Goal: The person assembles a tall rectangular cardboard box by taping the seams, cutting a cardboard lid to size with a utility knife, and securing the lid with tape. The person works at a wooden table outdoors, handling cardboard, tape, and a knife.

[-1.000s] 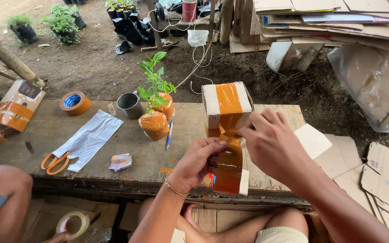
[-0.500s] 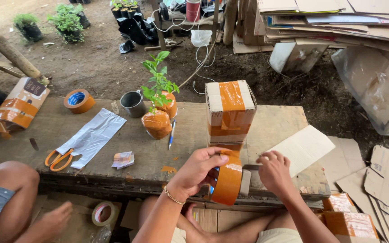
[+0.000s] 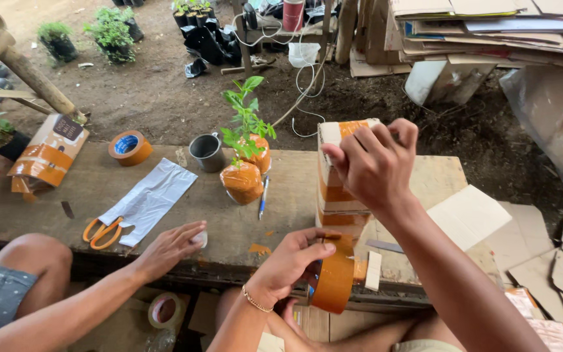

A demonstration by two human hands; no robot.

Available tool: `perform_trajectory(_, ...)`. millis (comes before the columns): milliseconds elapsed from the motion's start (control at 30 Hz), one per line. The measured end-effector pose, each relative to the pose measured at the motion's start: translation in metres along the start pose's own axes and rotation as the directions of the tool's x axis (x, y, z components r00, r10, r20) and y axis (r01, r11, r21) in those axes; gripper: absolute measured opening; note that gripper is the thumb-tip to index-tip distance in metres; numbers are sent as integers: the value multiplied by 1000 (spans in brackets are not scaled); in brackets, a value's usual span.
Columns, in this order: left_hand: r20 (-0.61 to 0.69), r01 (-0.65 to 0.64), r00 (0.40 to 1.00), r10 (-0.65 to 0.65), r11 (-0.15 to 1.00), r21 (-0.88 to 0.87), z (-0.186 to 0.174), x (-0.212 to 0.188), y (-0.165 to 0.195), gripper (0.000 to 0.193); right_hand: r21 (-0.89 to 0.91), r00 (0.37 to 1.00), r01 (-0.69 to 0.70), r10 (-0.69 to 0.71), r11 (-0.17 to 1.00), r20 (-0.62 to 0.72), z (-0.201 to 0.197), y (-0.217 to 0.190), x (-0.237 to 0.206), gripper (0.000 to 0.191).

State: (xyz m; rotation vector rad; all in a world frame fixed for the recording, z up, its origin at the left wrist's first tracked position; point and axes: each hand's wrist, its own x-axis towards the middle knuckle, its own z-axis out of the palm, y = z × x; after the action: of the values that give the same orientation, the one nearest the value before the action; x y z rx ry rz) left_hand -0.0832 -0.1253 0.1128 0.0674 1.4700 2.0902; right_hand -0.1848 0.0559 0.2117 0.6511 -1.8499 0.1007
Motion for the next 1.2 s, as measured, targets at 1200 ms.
perform_trajectory(1200, -164, -482, 873, 459, 862, -156, 30, 22, 68, 30, 517, 862, -421, 151, 746, 484, -127, 16, -32, 66)
